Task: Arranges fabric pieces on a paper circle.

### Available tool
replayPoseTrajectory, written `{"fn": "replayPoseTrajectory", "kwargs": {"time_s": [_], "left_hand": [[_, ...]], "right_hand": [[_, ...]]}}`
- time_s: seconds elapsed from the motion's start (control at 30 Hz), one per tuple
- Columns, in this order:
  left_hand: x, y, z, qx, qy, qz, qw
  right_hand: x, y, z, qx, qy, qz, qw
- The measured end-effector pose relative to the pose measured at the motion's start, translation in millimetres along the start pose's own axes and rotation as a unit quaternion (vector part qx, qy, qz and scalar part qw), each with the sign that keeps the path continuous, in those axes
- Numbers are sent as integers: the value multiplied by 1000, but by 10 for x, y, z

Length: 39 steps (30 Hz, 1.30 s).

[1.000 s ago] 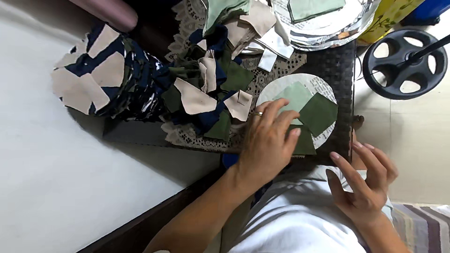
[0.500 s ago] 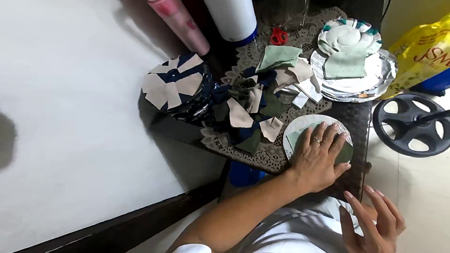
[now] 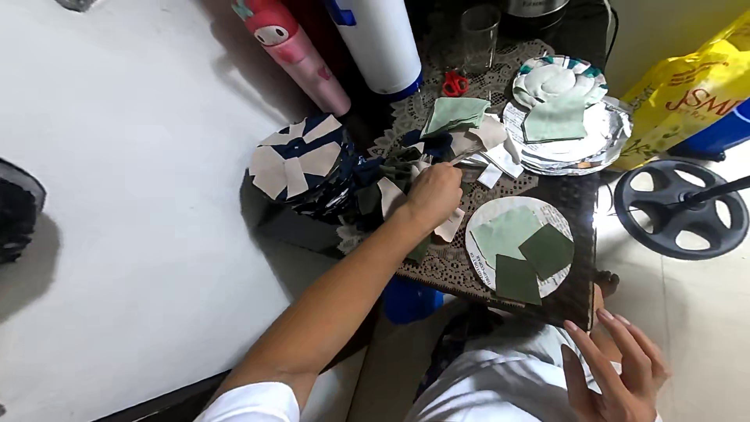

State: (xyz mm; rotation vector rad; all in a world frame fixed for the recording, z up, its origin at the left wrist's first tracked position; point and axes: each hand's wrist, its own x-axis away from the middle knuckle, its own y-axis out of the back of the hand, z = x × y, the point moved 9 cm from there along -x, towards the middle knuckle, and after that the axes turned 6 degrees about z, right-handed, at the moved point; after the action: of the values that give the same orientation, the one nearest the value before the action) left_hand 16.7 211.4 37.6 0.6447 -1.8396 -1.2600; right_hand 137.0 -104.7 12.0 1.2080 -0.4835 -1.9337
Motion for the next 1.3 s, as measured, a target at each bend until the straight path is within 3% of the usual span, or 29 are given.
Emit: {"fn": "replayPoseTrajectory", "kwargs": {"time_s": [0.23,0.5,0.67,0.83,1.03,1.3], "left_hand": [[-79,-36,-80,-53,5,41,998],[-66,137,283,160,-39,-42,985],[-45,139,441,274,-39,-32,960],[37,96,271,135,-68,-59,987],[-28,-19,118,24,-62,-36,997],[63,96,351,177,-96,-82,976]], "right_hand": [[-87,-27,49,10,15,-9,1000],[-738,-320,284,-33,50,29,998],[-1491,-874,418,-72,-10,131,989],[-1905,-1394,176,-81,-132,252,955],[-1985,-1598,76,-40,-131,274,952],[-2032,-1667,110,-59,-134,286,947]]}}
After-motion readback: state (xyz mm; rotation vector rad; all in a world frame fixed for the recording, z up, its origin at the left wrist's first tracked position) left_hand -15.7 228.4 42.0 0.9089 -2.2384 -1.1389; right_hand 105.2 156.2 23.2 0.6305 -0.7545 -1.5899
